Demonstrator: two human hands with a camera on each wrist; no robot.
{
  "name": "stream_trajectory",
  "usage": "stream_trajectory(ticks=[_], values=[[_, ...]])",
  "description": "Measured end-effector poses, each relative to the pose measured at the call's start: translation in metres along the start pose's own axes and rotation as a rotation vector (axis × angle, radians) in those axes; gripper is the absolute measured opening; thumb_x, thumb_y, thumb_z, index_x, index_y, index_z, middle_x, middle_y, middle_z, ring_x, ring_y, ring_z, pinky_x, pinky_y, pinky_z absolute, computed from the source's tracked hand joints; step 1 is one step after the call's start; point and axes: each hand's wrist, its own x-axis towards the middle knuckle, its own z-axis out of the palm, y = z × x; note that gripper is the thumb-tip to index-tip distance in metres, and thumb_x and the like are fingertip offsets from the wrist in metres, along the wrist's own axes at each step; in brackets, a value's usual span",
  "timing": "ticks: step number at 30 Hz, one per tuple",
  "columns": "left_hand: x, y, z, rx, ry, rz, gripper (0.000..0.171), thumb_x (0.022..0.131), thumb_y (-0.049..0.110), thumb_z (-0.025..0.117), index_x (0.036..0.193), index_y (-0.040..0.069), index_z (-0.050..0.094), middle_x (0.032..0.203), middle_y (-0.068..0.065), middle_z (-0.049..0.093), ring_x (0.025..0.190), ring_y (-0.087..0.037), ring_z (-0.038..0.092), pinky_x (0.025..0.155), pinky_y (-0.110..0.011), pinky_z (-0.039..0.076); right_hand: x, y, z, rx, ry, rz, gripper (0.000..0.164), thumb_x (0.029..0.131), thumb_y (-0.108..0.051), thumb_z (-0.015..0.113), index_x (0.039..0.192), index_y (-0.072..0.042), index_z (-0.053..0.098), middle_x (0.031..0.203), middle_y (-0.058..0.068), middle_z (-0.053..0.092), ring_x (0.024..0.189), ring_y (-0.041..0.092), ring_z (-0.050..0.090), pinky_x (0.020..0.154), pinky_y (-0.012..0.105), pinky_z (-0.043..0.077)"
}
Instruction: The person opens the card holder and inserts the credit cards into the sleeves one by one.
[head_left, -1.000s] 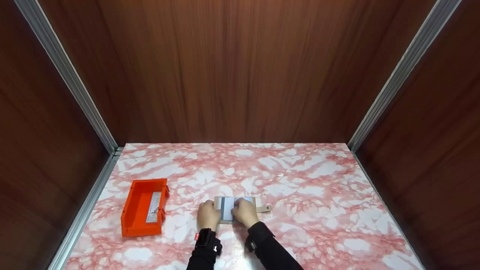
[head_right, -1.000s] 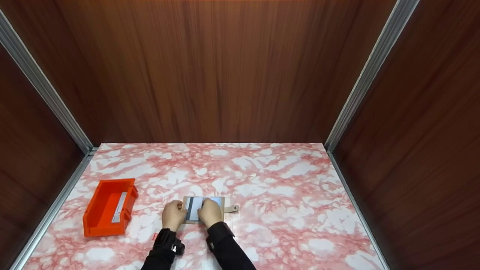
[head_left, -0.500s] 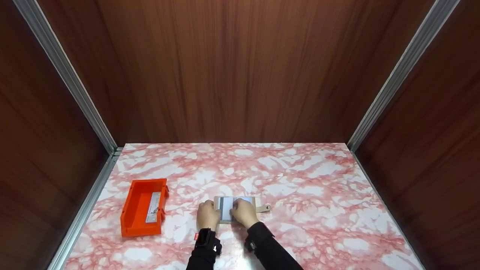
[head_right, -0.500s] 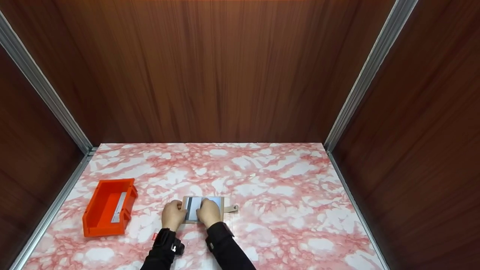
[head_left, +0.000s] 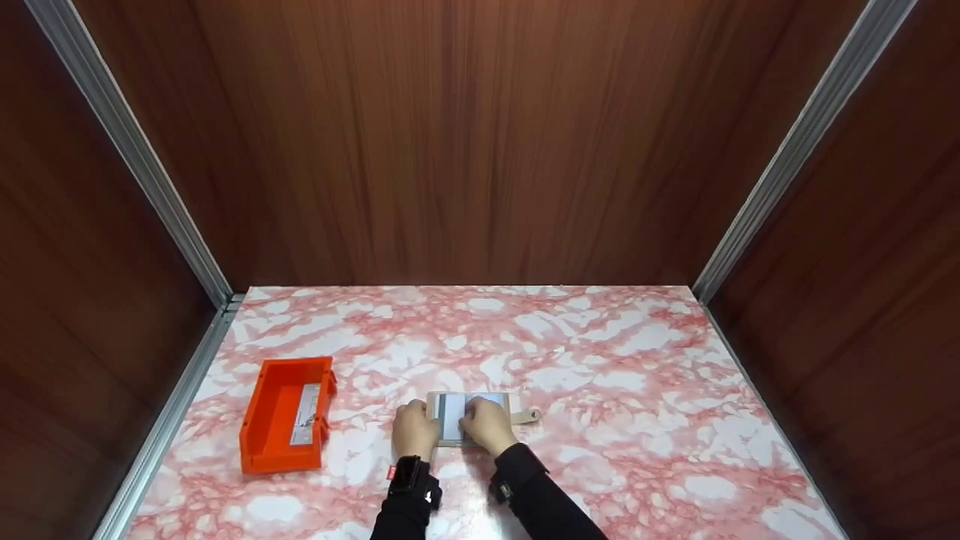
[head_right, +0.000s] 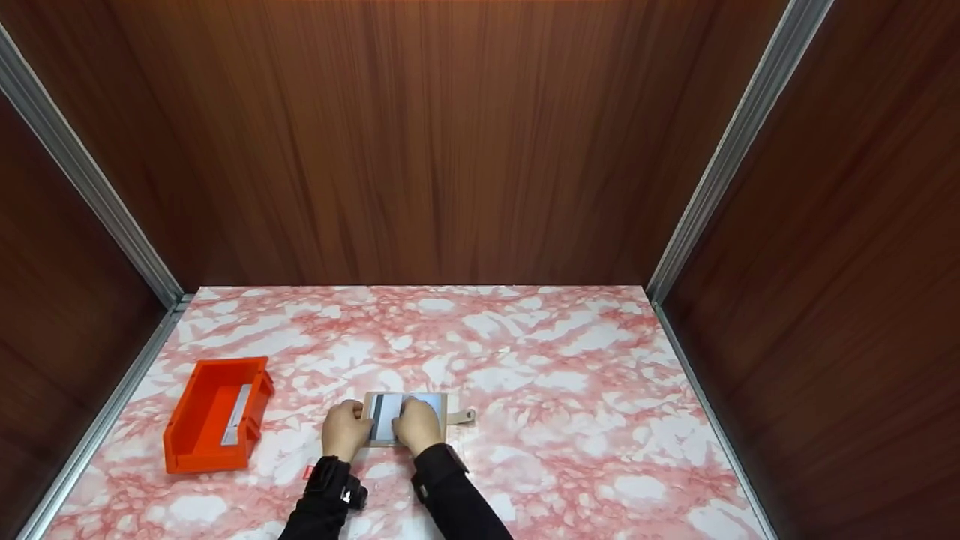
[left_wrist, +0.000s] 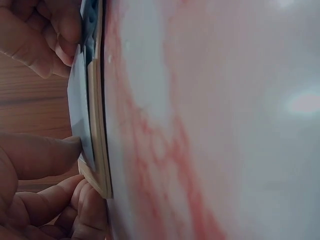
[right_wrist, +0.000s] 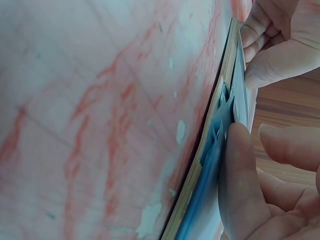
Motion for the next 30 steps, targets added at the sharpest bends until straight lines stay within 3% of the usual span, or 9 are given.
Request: stream_trajectory(ticks=[18,23,30], values=[[0.000,0.002,-0.002,0.009,-0.012,-0.008,0.019,0.068,0.001,0.072,0.086,-0.003,0.067,0.080,-0.018,0.060,0.078,-0.039,0.062,0.071,-0.052,0.050,-0.002,-0.001,-0.006,0.071,-0.014,-0.013,0.014,0.080,-0.005,0.071,0.090,0.004,0.067,0.074,0.005,0.062,0.069,0.021,0.058,0.070,0.037,0.052],[-0.001,0.001,0.000,0.000,-0.009,-0.017,0.020,0.067,0.001,0.072,0.086,-0.003,0.067,0.079,-0.017,0.060,0.077,-0.040,0.061,0.070,-0.052,0.049,-0.002,0.001,-0.013,0.064,0.009,-0.025,0.018,0.083,-0.003,0.070,0.097,0.009,0.068,0.073,0.007,0.063,0.067,0.021,0.059,0.067,0.037,0.052],[-0.001,0.003,-0.002,0.005,-0.009,-0.009,0.019,0.068,0.000,0.071,0.085,-0.003,0.067,0.079,-0.017,0.060,0.077,-0.040,0.061,0.070,-0.052,0.049,-0.002,0.008,-0.026,0.055,0.026,0.015,0.019,0.082,-0.004,0.071,0.098,0.005,0.067,0.071,0.002,0.061,0.065,0.019,0.058,0.067,0.036,0.050]])
